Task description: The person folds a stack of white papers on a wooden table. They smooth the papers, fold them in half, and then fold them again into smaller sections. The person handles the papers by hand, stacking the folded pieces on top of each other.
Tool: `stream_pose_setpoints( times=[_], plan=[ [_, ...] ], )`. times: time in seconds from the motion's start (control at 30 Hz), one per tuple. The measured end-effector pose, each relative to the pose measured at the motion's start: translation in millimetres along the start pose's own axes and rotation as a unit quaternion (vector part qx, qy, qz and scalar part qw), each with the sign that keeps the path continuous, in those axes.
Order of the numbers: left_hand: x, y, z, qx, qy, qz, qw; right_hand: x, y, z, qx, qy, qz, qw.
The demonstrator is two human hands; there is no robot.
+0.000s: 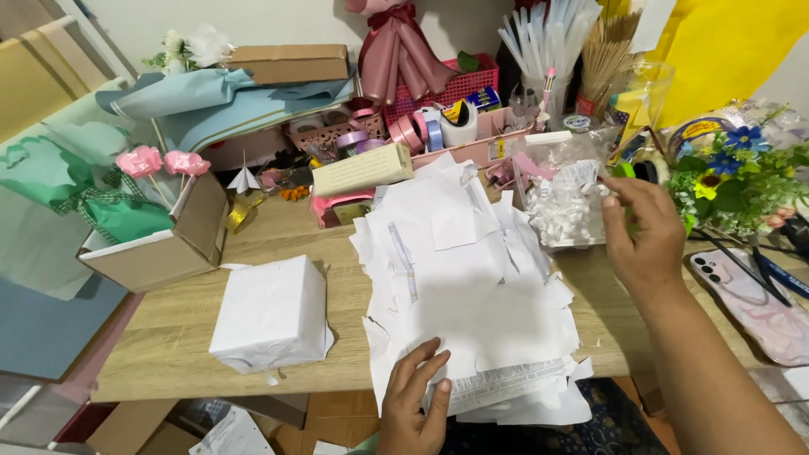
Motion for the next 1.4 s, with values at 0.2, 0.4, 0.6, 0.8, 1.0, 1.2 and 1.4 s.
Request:
stream_pose_setpoints(
  times=[0.2,0.4,0.6,0.8,1.0,1.2,1.4],
  plan=[
    [-7,4,-30,0.188,0.099,-0.117,0.97,-60,39,12,0.034,-0.032,0.117,0.992],
    [-4,6,-60,0.23,0.164,-0.131,0.95,-108,-9,28,0.091,-0.037,-0.077,0.992],
    [-16,24,-95,0.285,0.246,-0.12,0.919,-150,-21,48,0.077,-0.02,-0.092,0.993],
    [-22,48,-92,0.289,0.231,-0.115,0.922,-179,-24,46,0.086,0.014,-0.083,0.993],
    [-9,50,-70,0.259,0.261,-0.012,0.93,-169,-3,32,0.08,0.092,-0.033,0.992],
    [-7,54,-65,0.244,0.261,0.022,0.934,-177,-3,24,0.059,0.137,-0.026,0.988],
    [6,35,-66,0.226,0.319,0.12,0.913,-166,29,6,-0.073,0.177,-0.006,0.981]
  ],
)
Point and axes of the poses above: each hand's wrist, its own x-axis towards the middle knuckle, its own z-axis out of the back of the hand, y = z × x, the point moved 9 cm from there along x, towards the middle knuckle, and after that the axes turned 2 degrees about -z, right-handed, at the moved point
